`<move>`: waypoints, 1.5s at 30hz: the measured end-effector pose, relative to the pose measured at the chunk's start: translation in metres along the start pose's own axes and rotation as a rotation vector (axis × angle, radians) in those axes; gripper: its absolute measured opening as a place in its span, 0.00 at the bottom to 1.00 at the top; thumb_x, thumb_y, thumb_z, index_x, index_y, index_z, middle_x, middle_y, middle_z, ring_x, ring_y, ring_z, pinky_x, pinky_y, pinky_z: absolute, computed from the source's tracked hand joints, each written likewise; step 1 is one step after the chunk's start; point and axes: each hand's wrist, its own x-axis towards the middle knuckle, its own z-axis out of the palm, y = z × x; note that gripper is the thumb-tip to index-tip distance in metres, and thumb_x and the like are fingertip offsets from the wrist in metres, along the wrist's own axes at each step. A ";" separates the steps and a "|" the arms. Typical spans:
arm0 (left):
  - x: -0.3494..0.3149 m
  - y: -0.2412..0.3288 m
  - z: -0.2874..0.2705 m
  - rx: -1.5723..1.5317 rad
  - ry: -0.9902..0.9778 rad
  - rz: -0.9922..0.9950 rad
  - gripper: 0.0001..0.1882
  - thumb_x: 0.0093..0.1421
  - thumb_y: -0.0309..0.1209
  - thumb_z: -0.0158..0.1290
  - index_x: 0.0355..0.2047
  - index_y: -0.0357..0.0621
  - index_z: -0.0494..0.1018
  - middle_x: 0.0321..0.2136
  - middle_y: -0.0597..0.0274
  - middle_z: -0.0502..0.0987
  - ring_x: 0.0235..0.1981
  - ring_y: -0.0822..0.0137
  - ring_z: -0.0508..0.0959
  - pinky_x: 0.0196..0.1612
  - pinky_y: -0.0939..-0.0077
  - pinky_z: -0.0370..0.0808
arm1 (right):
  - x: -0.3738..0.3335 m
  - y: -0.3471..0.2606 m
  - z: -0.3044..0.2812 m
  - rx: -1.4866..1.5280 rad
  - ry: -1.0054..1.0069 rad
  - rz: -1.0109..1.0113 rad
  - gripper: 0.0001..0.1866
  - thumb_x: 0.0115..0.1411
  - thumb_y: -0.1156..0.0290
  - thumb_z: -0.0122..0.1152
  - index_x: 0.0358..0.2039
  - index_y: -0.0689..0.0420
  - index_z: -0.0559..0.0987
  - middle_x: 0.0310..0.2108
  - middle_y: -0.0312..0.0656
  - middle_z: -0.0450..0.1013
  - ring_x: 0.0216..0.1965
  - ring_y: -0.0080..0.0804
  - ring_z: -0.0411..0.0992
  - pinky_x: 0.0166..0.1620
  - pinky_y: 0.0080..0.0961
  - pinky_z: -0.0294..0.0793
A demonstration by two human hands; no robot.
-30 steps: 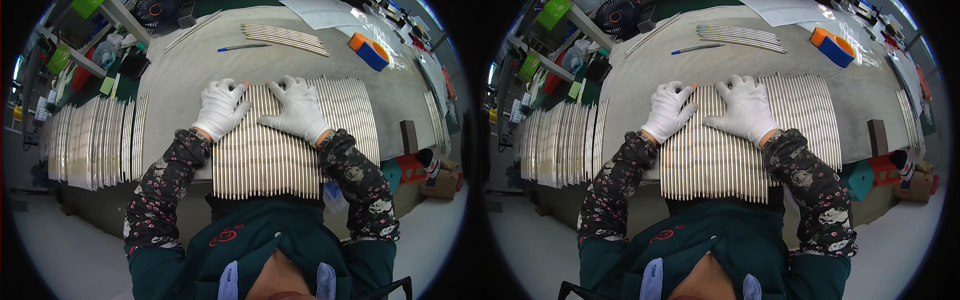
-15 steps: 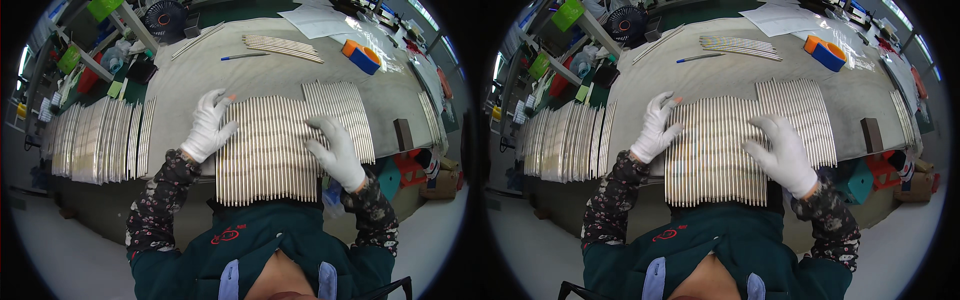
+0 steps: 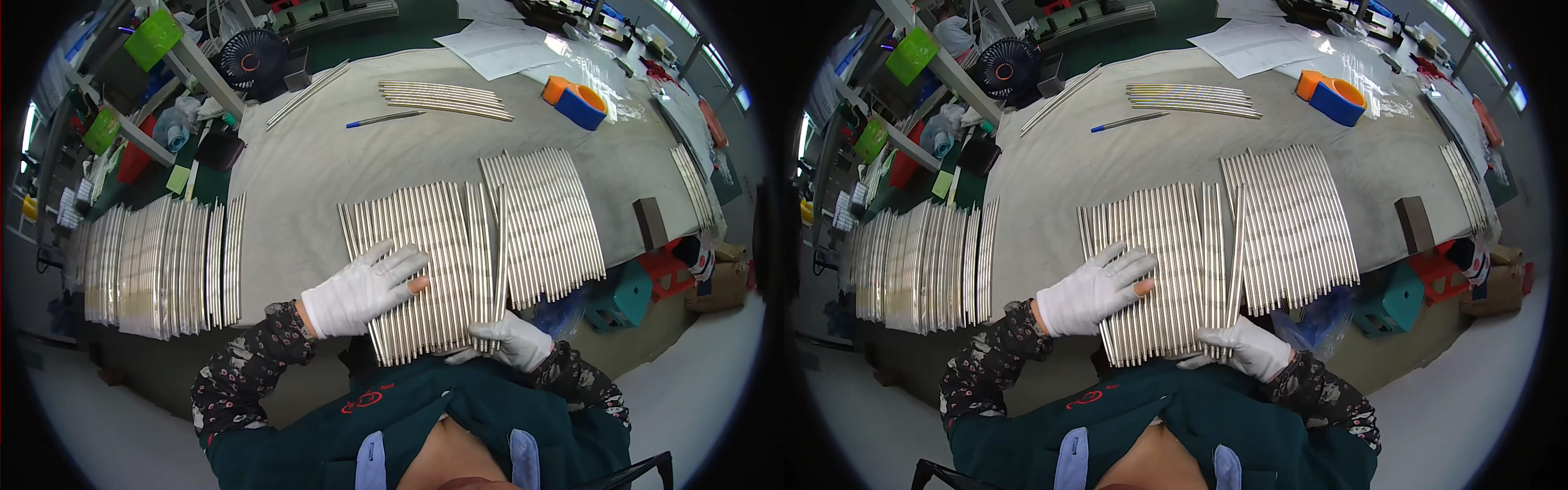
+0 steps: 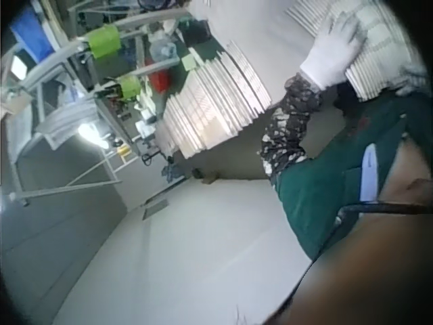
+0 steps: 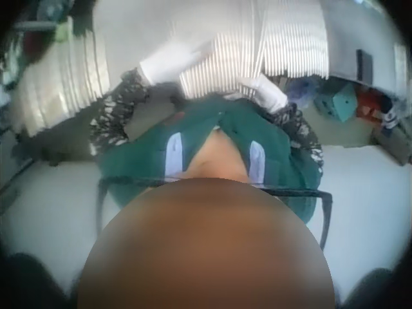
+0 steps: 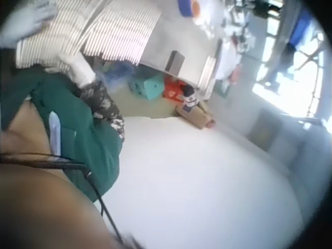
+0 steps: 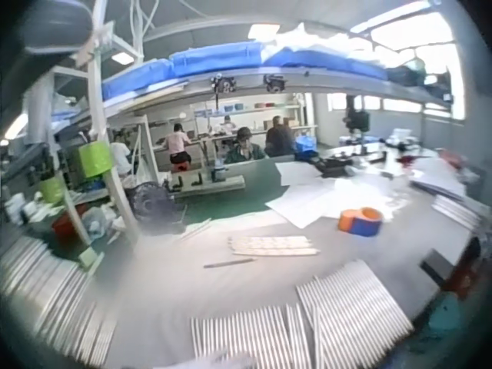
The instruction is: Organizing, counting, and labeling bundles of small metal rods on a workbench in a production facility.
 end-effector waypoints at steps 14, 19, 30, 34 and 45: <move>0.100 0.023 -0.027 -0.287 0.513 0.385 0.21 0.44 0.24 0.52 0.41 0.42 0.67 0.25 0.59 0.72 0.27 0.58 0.74 0.32 0.71 0.72 | -0.042 -0.072 0.061 -0.615 -0.072 -0.291 0.25 0.58 0.50 0.51 0.39 0.64 0.73 0.36 0.42 0.72 0.40 0.23 0.70 0.40 0.18 0.70; 0.099 -0.010 -0.059 -0.484 0.682 -0.025 0.30 0.41 0.22 0.56 0.48 0.38 0.61 0.35 0.58 0.72 0.35 0.67 0.75 0.38 0.77 0.71 | -0.003 -0.137 0.093 -0.906 0.065 -0.355 0.38 0.58 0.36 0.33 0.26 0.63 0.74 0.20 0.45 0.74 0.19 0.29 0.74 0.22 0.17 0.70; 0.088 -0.075 -0.058 -1.266 0.900 -0.108 0.39 0.44 0.24 0.58 0.56 0.39 0.52 0.26 0.58 0.73 0.30 0.63 0.76 0.38 0.66 0.74 | 0.129 -0.120 0.037 -1.143 0.090 -0.685 0.32 0.36 0.68 0.70 0.43 0.64 0.67 0.34 0.41 0.71 0.36 0.29 0.70 0.43 0.24 0.69; 0.103 -0.069 -0.061 -1.308 1.018 -0.570 0.11 0.48 0.22 0.53 0.34 0.37 0.68 0.22 0.59 0.73 0.21 0.67 0.76 0.24 0.73 0.76 | 0.119 -0.101 0.048 -0.748 0.041 -0.467 0.22 0.40 0.75 0.68 0.37 0.60 0.69 0.28 0.34 0.69 0.30 0.22 0.69 0.34 0.20 0.71; 0.089 -0.075 0.017 -0.883 1.020 -1.000 0.23 0.46 0.29 0.58 0.42 0.33 0.65 0.33 0.51 0.72 0.33 0.60 0.74 0.37 0.68 0.71 | 0.073 -0.054 0.061 -0.613 0.187 -0.088 0.11 0.48 0.70 0.61 0.27 0.64 0.73 0.19 0.41 0.70 0.21 0.29 0.71 0.24 0.24 0.71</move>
